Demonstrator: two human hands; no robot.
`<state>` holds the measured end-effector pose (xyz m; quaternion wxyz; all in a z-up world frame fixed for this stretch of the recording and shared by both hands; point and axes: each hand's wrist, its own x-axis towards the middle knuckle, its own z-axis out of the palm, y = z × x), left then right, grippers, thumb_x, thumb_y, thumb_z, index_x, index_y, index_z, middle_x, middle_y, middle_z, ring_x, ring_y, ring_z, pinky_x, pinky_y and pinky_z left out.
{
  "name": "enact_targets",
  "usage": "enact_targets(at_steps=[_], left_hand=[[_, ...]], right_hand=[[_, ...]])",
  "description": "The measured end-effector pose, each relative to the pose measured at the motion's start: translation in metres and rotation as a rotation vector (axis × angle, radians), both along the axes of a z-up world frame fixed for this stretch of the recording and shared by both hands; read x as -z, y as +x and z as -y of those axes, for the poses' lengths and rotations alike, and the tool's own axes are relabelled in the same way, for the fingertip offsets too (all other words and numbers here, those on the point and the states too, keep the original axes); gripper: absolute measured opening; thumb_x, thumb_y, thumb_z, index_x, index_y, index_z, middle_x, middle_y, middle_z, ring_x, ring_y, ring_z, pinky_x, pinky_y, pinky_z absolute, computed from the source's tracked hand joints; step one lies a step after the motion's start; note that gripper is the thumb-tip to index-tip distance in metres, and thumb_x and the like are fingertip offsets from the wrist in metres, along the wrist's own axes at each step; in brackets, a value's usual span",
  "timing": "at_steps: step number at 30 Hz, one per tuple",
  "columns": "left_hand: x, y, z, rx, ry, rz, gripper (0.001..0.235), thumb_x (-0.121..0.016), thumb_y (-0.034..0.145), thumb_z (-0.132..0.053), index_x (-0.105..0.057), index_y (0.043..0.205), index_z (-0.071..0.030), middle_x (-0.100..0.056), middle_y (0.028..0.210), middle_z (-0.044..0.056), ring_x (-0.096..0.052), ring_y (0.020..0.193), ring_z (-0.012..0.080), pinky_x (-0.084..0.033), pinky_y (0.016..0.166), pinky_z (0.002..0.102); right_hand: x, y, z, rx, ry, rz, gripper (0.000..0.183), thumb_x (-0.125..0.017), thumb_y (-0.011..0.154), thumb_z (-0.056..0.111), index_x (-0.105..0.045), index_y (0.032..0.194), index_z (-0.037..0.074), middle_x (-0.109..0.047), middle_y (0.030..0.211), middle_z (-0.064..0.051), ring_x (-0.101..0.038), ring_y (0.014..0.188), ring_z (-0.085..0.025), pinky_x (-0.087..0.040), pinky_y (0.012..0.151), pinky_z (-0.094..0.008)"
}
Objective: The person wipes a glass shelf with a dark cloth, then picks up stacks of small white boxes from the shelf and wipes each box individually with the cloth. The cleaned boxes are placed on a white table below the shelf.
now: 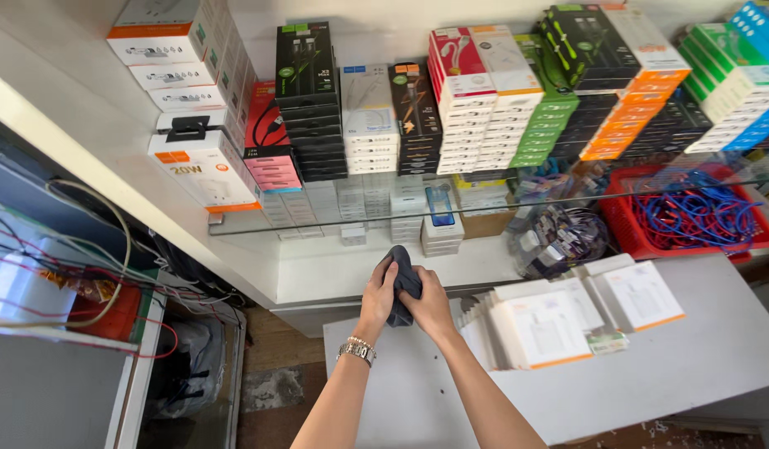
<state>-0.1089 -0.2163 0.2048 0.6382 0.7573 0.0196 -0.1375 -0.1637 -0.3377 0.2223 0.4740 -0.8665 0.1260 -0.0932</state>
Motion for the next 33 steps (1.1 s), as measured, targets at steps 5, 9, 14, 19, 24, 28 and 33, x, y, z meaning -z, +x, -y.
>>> enact_targets(at_steps=[5, 9, 14, 19, 24, 28, 33], left_hand=[[-0.033, -0.049, 0.015, -0.053, -0.077, -0.036, 0.059, -0.053, 0.098, -0.047, -0.059, 0.14, -0.006, -0.068, 0.132, 0.017, -0.063, 0.123, 0.0247, -0.045, 0.105, 0.033], [-0.062, -0.089, 0.014, -0.057, -0.153, -0.066, 0.057, -0.056, 0.098, -0.046, -0.058, 0.138, -0.005, -0.069, 0.13, 0.016, -0.064, 0.121, 0.0227, -0.046, 0.103, 0.032], [-0.082, -0.125, 0.012, -0.143, -0.053, -0.038, 0.053, -0.061, 0.095, -0.043, -0.064, 0.129, -0.003, -0.073, 0.117, 0.017, -0.07, 0.107, 0.0238, -0.052, 0.093, 0.034], [-0.092, -0.154, 0.011, -0.154, -0.048, 0.065, 0.048, -0.064, 0.094, -0.04, -0.065, 0.121, 0.0, -0.075, 0.111, 0.014, -0.072, 0.102, 0.022, -0.054, 0.09, 0.033], [-0.096, -0.191, 0.007, -0.092, -0.075, 0.077, 0.047, -0.064, 0.094, -0.04, -0.065, 0.12, -0.001, -0.074, 0.099, 0.013, -0.068, 0.091, 0.0196, -0.054, 0.083, 0.033], [-0.088, -0.215, 0.013, -0.054, -0.112, 0.005, 0.051, -0.058, 0.099, -0.044, -0.069, 0.119, 0.001, -0.072, 0.099, 0.011, -0.062, 0.089, 0.0175, -0.051, 0.081, 0.033], [-0.088, -0.228, 0.036, -0.012, -0.128, -0.007, 0.051, -0.056, 0.098, -0.044, -0.062, 0.128, -0.004, -0.07, 0.109, 0.01, -0.066, 0.092, 0.018, -0.056, 0.081, 0.035]], right_hand=[[-0.019, -0.037, 0.015, -0.046, 0.019, 0.067, 0.054, -0.077, 0.077, 0.018, -0.061, 0.127, 0.007, -0.063, 0.119, -0.017, -0.063, 0.112, -0.036, -0.05, 0.097, -0.042], [-0.039, -0.065, 0.022, -0.098, 0.057, 0.122, 0.073, -0.081, 0.075, 0.026, -0.051, 0.138, 0.005, -0.055, 0.129, -0.02, -0.059, 0.119, -0.038, -0.049, 0.099, -0.042], [-0.06, -0.1, 0.023, -0.217, 0.015, 0.161, 0.098, -0.089, 0.068, 0.032, -0.04, 0.148, 0.005, -0.045, 0.145, -0.025, -0.05, 0.125, -0.041, -0.046, 0.098, -0.042], [-0.072, -0.132, 0.02, -0.207, 0.006, 0.089, 0.073, -0.082, 0.076, 0.032, -0.055, 0.139, 0.006, -0.066, 0.125, -0.016, -0.063, 0.118, -0.034, -0.05, 0.098, -0.04], [-0.077, -0.182, 0.019, -0.126, 0.132, 0.131, 0.057, -0.079, 0.078, 0.022, -0.062, 0.13, 0.005, -0.07, 0.12, -0.014, -0.068, 0.108, -0.029, -0.053, 0.092, -0.038], [-0.072, -0.229, 0.041, -0.134, 0.36, 0.071, 0.057, -0.079, 0.08, 0.019, -0.062, 0.132, 0.003, -0.074, 0.113, -0.014, -0.07, 0.103, -0.023, -0.054, 0.092, -0.034], [-0.064, -0.286, 0.104, -0.02, 0.56, 0.01, 0.064, -0.078, 0.083, 0.026, -0.056, 0.138, 0.002, -0.069, 0.125, -0.011, -0.065, 0.112, -0.017, -0.05, 0.097, -0.031]])
